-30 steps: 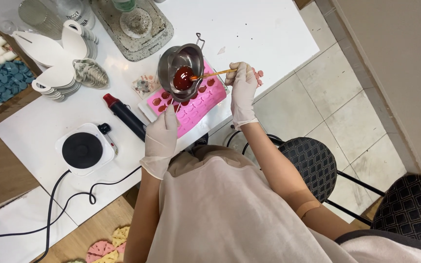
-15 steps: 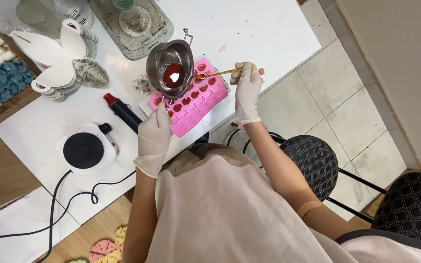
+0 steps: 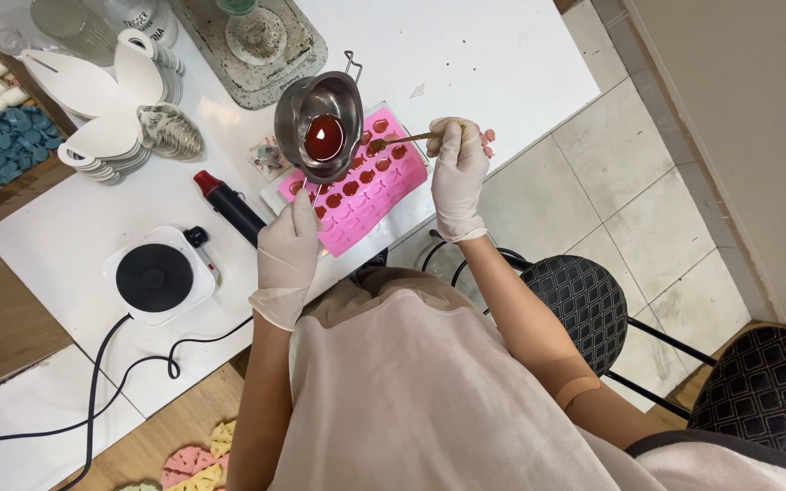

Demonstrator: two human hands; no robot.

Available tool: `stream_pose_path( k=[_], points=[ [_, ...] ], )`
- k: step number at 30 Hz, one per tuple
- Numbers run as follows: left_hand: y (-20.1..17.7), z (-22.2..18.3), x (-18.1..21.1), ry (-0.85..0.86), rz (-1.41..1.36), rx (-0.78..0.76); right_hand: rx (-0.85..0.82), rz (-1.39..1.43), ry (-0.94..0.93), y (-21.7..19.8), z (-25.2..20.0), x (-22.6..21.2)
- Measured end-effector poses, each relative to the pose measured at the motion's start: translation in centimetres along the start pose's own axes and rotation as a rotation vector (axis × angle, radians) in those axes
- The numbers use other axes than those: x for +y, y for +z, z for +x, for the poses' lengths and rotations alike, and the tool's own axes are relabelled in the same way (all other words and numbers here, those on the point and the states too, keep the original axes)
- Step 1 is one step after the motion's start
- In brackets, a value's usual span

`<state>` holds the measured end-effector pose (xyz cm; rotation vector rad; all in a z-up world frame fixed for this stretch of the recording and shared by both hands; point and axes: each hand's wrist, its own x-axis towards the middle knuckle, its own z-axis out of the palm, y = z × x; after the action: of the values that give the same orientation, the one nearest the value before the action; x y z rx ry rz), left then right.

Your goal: Pouring melted wax from a small pot into a silicone mold using a spoon.

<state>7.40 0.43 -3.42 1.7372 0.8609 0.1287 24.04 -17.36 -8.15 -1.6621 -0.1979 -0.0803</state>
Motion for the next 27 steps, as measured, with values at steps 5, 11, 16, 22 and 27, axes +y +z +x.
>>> stream_pose_path(
  k=[5,11,16,22,27],
  points=[
    [0.0,-0.1,-0.2,0.008,0.011,-0.004,-0.007,-0.091,-0.042,-0.1,0.1,-0.1],
    [0.2,-0.1,0.0,-0.017,-0.054,-0.01,0.094,0.293,0.209,-0.6,1.6,2.4],
    [0.2,-0.3,0.9,0.0,-0.017,-0.013,0.123,0.374,0.357,-0.9,2.7,2.4],
    [1.2,0.1,0.3,0.132,0.079,-0.006,0.039,0.335,0.231,0.2,2.7,2.2],
    [1.7,0.3,0.4,0.172,0.143,-0.025,-0.001,0.275,0.114,0.9,2.2,2.2]
  ],
)
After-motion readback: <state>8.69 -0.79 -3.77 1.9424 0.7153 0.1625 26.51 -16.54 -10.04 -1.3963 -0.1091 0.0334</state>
